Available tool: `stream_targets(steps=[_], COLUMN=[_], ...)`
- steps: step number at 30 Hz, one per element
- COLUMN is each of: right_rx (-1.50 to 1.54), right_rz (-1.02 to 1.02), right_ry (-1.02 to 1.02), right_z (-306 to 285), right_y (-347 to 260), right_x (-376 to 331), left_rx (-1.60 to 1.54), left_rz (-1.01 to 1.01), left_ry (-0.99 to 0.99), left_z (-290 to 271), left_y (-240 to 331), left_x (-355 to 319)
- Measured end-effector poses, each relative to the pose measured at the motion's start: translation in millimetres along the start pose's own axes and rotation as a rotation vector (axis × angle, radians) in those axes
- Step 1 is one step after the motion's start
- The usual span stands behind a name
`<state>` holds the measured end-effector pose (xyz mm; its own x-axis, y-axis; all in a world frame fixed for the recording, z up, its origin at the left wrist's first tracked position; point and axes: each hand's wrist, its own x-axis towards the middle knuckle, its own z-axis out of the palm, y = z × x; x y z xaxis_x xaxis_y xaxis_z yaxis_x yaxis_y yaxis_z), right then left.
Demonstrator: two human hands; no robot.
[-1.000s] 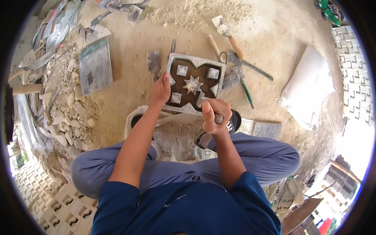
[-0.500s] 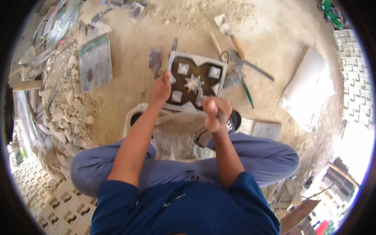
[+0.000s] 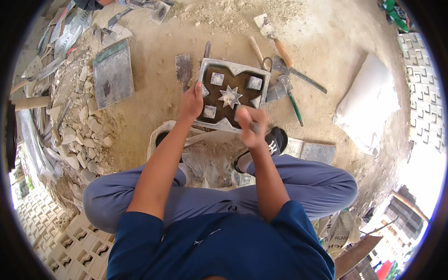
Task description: The person carves a star pattern into a square stone tile using a chisel and a hammer, while adding light-colored sand or powder to the indentations.
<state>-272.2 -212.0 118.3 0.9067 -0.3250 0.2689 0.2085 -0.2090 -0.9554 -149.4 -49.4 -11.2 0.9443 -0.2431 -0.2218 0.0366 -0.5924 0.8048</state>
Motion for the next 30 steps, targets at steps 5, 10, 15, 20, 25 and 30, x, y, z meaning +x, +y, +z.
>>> stream_targets(steps=[5, 10, 15, 20, 25, 30], right_rx=[0.129, -0.05, -0.101, -0.049, 0.247, 0.201], right_rz=[-0.151, 0.052, 0.107, -0.111, -0.028, 0.06], right_ry=[0.099, 0.026, 0.027, 0.19, 0.155, 0.124], right_z=[2, -3, 4, 5, -2, -8], right_y=[-16, 0, 18, 8, 12, 15], right_x=[3, 3, 0, -5, -6, -4], left_rx=[-0.033, -0.021, -0.022, -0.005, 0.03, 0.028], left_rz=[0.03, 0.07, 0.058, 0.014, 0.006, -0.001], left_ry=[0.052, 0.059, 0.011, -0.011, -0.007, -0.03], left_z=[1, 0, -2, -1, -1, 2], left_y=[4, 1, 8, 4, 2, 2], left_x=[2, 6, 10, 4, 8, 4])
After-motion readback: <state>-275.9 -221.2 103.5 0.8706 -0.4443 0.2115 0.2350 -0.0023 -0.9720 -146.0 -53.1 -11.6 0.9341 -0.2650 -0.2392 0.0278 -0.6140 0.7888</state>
